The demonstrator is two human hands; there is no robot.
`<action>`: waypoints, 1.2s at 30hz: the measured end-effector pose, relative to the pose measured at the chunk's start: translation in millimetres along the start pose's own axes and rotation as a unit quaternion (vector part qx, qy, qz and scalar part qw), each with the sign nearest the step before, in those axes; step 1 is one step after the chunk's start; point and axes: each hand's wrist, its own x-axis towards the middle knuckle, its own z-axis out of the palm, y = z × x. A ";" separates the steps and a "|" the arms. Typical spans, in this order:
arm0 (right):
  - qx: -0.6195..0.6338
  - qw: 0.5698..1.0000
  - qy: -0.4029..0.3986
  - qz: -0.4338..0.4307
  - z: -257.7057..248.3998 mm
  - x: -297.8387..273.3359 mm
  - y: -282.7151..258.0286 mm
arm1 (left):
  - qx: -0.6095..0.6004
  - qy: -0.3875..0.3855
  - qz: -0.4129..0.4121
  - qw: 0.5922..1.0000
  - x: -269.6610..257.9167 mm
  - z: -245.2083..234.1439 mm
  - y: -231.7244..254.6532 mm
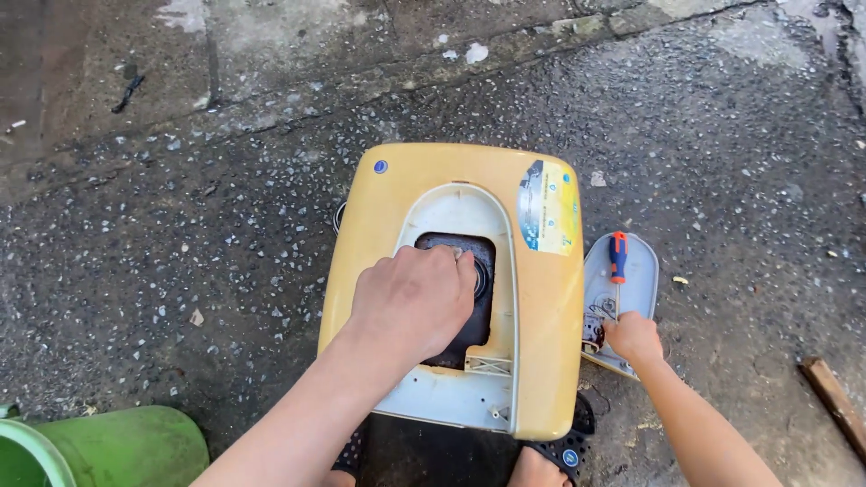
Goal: Using a screwdriver to disassemble and inspect the internal components of a yellow appliance, likely for cleaning or repair.
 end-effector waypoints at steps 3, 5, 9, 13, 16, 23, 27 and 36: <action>0.019 0.999 0.008 0.037 9.5 -0.6 7.1 | -0.002 -0.003 -0.004 1.000 1.8 -2.5 -3.1; 0.021 0.999 0.012 0.047 16.1 4.3 10.6 | -0.004 0.009 -0.007 1.000 1.9 -3.9 -3.2; 0.037 0.999 0.000 0.003 17.0 -1.7 0.5 | -0.005 -0.003 0.004 1.000 1.1 -2.8 -2.0; 0.050 0.999 0.017 -0.014 28.5 7.6 3.4 | -0.007 -0.004 0.008 1.000 1.1 -3.0 -1.7; 0.077 0.996 0.037 0.003 32.6 20.6 9.6 | 0.003 -0.003 0.009 1.000 5.6 0.1 -5.4; 0.021 0.999 0.043 0.012 25.4 26.5 14.3 | 0.006 -0.016 0.007 1.000 6.1 -2.5 -2.9; -0.011 0.999 0.026 0.017 42.0 40.8 31.7 | 0.006 -0.026 0.005 1.000 6.4 -2.7 -1.6; 0.337 0.934 -0.039 0.113 -1.4 17.1 26.6 | 0.005 -0.020 0.002 1.000 7.4 -1.1 -1.6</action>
